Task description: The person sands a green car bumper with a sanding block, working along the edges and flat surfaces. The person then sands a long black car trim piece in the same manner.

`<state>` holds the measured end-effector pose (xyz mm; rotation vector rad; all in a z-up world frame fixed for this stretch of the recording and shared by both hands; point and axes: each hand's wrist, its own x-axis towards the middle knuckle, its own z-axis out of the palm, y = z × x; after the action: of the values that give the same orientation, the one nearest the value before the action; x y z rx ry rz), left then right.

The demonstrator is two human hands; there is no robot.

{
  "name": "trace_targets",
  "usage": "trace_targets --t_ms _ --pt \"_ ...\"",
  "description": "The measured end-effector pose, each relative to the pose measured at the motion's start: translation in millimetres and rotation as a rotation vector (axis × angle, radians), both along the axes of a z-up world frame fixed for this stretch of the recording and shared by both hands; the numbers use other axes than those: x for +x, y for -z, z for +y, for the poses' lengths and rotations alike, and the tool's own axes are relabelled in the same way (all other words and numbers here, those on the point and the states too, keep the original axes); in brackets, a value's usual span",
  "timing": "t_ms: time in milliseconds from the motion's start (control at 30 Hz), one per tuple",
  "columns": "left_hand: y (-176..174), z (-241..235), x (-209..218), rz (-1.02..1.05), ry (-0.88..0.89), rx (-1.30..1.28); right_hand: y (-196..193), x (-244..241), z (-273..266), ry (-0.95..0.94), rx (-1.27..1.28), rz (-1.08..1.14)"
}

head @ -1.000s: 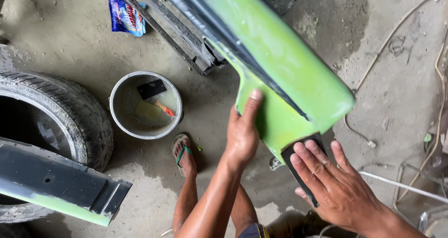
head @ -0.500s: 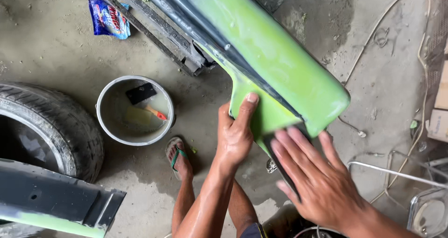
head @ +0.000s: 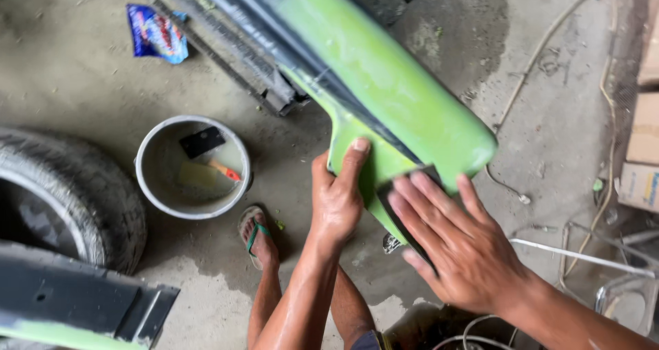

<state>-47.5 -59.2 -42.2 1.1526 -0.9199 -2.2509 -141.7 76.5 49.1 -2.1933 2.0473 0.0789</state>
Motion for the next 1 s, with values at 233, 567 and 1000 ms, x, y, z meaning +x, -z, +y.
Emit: trace_targets --t_ms 233,567,1000 --pt "5 -7 0 -0.027 0.056 -0.006 12 8 -7 -0.024 -0.002 0.061" --pt "-24 -36 5 -0.001 0.260 0.219 10 14 -4 -0.044 0.004 0.078" --pt "-17 -28 0 -0.033 0.307 0.199 5 4 31 -0.098 0.024 0.159"
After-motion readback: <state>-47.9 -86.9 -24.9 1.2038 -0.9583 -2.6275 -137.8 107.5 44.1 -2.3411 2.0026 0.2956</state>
